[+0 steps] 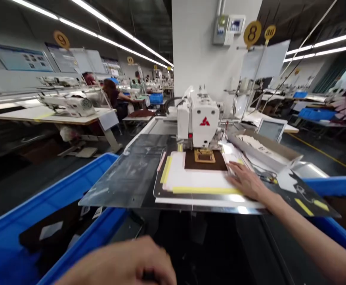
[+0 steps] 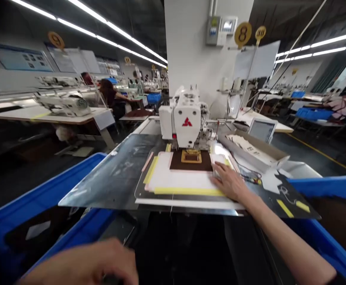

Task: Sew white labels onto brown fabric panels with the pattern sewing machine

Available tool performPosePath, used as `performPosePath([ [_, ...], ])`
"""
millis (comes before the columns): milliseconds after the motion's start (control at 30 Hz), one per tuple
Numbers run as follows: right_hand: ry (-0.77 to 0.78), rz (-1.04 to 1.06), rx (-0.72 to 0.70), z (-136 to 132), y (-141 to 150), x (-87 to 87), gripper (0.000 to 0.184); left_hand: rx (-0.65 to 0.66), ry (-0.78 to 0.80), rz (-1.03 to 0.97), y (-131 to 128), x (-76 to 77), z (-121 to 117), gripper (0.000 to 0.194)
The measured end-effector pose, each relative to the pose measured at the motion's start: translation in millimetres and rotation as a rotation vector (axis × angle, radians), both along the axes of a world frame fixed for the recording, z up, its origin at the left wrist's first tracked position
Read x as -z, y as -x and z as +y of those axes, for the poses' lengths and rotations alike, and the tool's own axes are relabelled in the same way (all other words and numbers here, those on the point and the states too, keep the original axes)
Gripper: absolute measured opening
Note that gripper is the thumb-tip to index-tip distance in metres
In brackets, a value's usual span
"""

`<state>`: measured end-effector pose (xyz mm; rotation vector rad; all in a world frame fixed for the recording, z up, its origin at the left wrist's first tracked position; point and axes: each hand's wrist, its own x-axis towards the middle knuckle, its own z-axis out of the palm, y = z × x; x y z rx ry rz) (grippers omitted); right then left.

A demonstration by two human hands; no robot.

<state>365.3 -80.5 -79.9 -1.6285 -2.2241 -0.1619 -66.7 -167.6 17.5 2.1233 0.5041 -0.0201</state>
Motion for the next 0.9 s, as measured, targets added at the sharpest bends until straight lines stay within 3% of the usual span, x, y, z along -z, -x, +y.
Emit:
performPosePath([
  [33,0.016,0.011,-0.004,1,-2,0.6,0.057,-0.046,0.045,-0.013,3,-5.6,5,0.027],
  [167,0.036,0.038,-0.008,3,-6,-0.5,0.058,-0.462,-0.193,-0.116,11,-24.3,44,0.025],
  [300,0.029,0.043,-0.014,0,-5,-5.0,0.056,-0.729,-0.404,-0.109,9,-23.9,75,0.033],
  [633,0.02,0.043,-0.008,-2,3,-7.5,0.049,-0.811,-0.428,-0.028,-12,5.0,133,0.044],
  [767,-0.106,0.012,-0.005,-1,8,-4.5,0.045,-0.794,-0.518,-0.047,-18,8.1,159,0.047],
  [900,-0.26,-0.107,-0.037,13,1,14.9,0.046,-0.74,-0.595,-0.104,-22,13.4,183,0.049],
])
